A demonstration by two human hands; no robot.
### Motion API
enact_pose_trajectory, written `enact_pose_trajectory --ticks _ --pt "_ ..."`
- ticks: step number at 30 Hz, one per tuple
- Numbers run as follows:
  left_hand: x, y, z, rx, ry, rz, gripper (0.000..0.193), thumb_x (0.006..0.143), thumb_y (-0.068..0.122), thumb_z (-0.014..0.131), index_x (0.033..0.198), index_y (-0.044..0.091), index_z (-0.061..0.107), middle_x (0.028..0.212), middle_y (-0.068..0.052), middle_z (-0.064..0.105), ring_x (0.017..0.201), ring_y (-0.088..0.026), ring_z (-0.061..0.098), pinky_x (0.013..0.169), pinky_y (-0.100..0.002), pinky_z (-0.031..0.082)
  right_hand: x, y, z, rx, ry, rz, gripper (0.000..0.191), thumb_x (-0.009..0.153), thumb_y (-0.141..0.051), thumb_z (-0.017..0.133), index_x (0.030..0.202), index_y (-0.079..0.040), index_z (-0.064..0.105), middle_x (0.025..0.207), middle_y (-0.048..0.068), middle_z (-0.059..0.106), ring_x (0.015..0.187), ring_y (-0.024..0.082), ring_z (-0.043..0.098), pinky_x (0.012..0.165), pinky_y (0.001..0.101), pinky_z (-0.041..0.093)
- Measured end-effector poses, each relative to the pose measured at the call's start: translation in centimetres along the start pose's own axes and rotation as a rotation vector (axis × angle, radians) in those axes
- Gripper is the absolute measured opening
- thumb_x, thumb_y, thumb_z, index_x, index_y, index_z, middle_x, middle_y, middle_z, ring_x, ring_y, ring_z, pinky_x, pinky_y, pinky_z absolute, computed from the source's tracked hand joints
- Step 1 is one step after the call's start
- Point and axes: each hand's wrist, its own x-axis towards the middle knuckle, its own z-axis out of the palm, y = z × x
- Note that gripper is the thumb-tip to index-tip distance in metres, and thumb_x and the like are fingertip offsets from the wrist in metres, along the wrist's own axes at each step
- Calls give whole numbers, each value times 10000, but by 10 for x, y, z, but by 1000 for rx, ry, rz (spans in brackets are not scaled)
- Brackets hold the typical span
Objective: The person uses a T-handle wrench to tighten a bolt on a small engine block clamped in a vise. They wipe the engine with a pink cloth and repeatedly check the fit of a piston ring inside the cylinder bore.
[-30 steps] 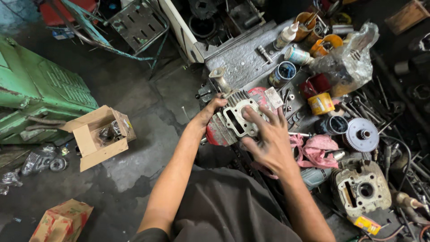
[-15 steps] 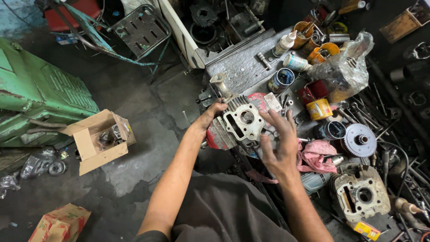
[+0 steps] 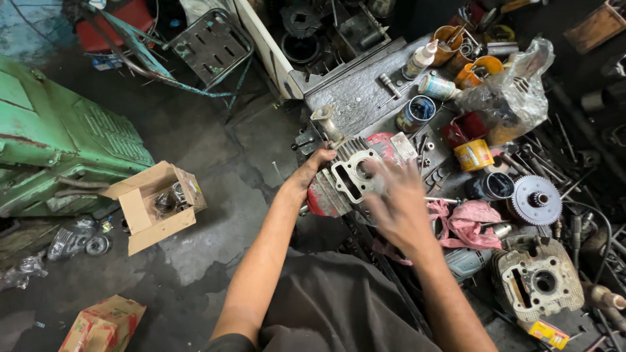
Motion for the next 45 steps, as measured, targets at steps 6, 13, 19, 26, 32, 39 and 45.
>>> enact_pose_trajectory --ticks 6,13,19,26,32,39,45 --pt "2 0 -4 16 41 -52 576 817 320 722 1332 126 553 1170 -99 674 1053 -242 669 930 -430 568 4 4 -10 78 -159 6 486 900 -16 696 1361 -81 554 1370 126 636 1322 274 540 1257 632 167" --pt "-1 1 -3 97 82 10 641 778 342 752 1342 124 540 1175 -70 622 1084 -221 624 939 -404 537 -10 14 -20 253 312 -192 486 966 119 594 1377 -84 433 1240 155 665 1151 267 667 1233 533 403" --pt "1 1 -5 93 50 8 670 768 344 747 1356 108 529 1200 -82 638 1105 -225 630 954 -395 543 -18 14 -21 322 569 -248 412 981 117 545 1318 -95 439 1118 157 676 996 237 706 1046 473 559" --pt "4 -2 -12 110 46 12 701 778 335 759 1396 99 526 1255 -88 632 1160 -228 617 1002 -391 527 -16 20 -8 245 527 -296 396 937 162 537 1257 -45 431 1039 195 650 954 259 690 996 467 580" --pt "1 0 -9 78 67 -10 702 768 321 765 1391 107 524 1240 -93 630 1143 -242 619 982 -417 535 -1 8 0 133 398 -241 268 953 0 560 1218 -38 546 1051 135 729 1123 248 628 1118 490 480" --pt "0 2 -3 142 111 12 716 764 327 747 1406 124 501 1255 -82 621 1168 -241 607 976 -408 531 9 -3 9 -194 -156 29 511 986 -199 664 1458 -78 510 1271 55 739 1440 357 425 1228 627 108" --pt "1 0 -9 142 76 16 737 787 337 746 1436 83 504 1297 -102 614 1196 -242 600 1005 -392 518 -4 17 0 20 107 27 458 1032 -54 662 1451 -135 496 1265 29 736 1386 240 501 1280 517 251"
